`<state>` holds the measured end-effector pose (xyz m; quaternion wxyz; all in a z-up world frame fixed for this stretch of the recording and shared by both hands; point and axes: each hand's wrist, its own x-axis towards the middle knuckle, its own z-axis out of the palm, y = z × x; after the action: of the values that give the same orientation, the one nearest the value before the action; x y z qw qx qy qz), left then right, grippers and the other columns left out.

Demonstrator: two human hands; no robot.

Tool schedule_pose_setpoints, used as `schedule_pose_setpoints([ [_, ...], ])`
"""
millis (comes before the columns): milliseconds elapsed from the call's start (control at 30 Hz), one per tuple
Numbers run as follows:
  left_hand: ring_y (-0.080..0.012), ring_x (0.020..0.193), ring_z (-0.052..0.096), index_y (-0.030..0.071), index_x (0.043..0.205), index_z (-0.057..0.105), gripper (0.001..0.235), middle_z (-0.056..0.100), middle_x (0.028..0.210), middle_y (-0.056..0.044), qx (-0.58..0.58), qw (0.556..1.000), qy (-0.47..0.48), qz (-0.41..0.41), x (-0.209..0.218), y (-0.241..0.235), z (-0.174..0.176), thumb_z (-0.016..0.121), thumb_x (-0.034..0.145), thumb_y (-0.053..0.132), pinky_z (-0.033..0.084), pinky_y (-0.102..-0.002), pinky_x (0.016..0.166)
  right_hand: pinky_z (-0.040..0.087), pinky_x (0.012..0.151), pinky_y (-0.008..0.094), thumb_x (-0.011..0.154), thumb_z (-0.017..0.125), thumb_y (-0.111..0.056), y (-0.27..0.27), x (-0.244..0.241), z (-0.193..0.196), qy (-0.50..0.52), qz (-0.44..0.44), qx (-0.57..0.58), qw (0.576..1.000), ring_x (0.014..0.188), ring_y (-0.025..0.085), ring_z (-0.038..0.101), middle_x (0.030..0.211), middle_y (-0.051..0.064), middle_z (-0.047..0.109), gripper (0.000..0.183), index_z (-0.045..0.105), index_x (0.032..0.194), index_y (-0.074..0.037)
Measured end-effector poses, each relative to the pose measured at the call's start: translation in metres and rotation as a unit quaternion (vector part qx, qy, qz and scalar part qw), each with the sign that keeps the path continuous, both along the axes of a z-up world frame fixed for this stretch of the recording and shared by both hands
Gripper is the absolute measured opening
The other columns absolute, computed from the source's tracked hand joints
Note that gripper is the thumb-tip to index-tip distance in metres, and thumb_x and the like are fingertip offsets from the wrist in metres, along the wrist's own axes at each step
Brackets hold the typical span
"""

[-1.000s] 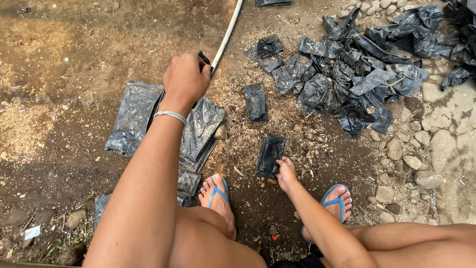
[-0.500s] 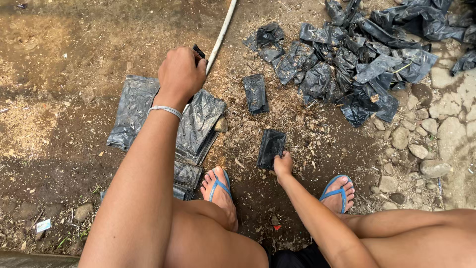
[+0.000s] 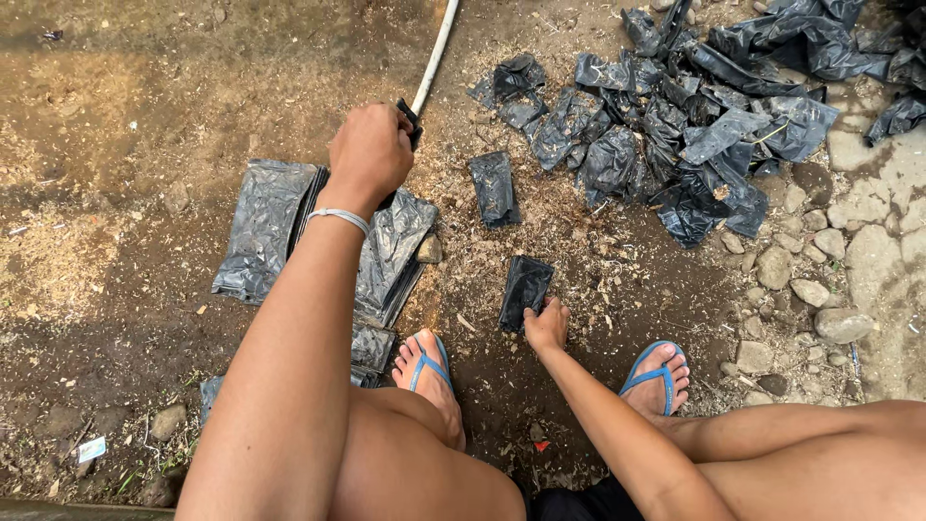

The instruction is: The person sits on the ground and repeatedly folds black plastic sheets by hand. They pick up each sheet, fold it into a smaller rectangle, and place it on a growing stack. Another person is visible nearby doing the same task.

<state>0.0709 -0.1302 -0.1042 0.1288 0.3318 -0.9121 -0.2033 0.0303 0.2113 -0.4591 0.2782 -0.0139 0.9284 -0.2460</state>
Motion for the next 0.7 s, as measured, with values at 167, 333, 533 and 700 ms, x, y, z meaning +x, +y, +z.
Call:
schedule_pose_setpoints([
  [167,-0.0359,0.092,0.075,0.007,0.094,0.081,0.028,0.076,0.096,-0.021,0.075,0.988,0.122,-0.061,-0.01,-0.009,-0.015,0.057,0.081,0.0,0.057,-0.043,0.089,0.044,0.106,0.048,0.091,0.072,-0.025,-0.016,-0.022,0.043,0.077,-0.098,-0.086,0.988,0.124,0.034,0.052,0.136,0.019,0.043,0.056,0.043,0.132,-0.001],
  [333,-0.0324,0.089,0.075,0.008,0.095,0.081,0.024,0.076,0.093,-0.02,0.14,0.981,0.13,-0.032,-0.022,-0.01,-0.016,0.059,0.085,0.005,0.056,-0.041,0.087,0.049,0.069,0.033,0.11,0.048,-0.033,-0.063,-0.089,0.2,0.07,-0.268,-0.606,0.746,0.082,0.012,0.054,0.097,0.003,0.053,0.019,0.042,0.113,-0.015],
  [533,-0.027,0.089,0.076,0.006,0.095,0.081,0.024,0.078,0.093,-0.019,0.206,0.971,0.122,0.001,-0.028,-0.005,-0.007,0.059,0.087,0.008,0.055,-0.038,0.088,0.052,0.081,0.038,0.108,0.055,-0.029,0.006,-0.121,0.448,0.065,-0.062,-0.837,0.54,0.094,0.018,0.057,0.105,0.004,0.057,0.021,0.054,0.114,-0.009],
  [700,-0.0296,0.09,0.075,0.005,0.097,0.08,0.022,0.076,0.095,-0.02,0.204,0.971,0.121,0.003,-0.03,-0.007,-0.013,0.06,0.088,0.01,0.056,-0.039,0.087,0.053,0.082,0.038,0.107,0.056,-0.027,0.01,-0.11,0.522,0.171,0.042,-0.809,0.561,0.095,0.018,0.058,0.106,0.004,0.058,0.02,0.055,0.115,-0.009],
])
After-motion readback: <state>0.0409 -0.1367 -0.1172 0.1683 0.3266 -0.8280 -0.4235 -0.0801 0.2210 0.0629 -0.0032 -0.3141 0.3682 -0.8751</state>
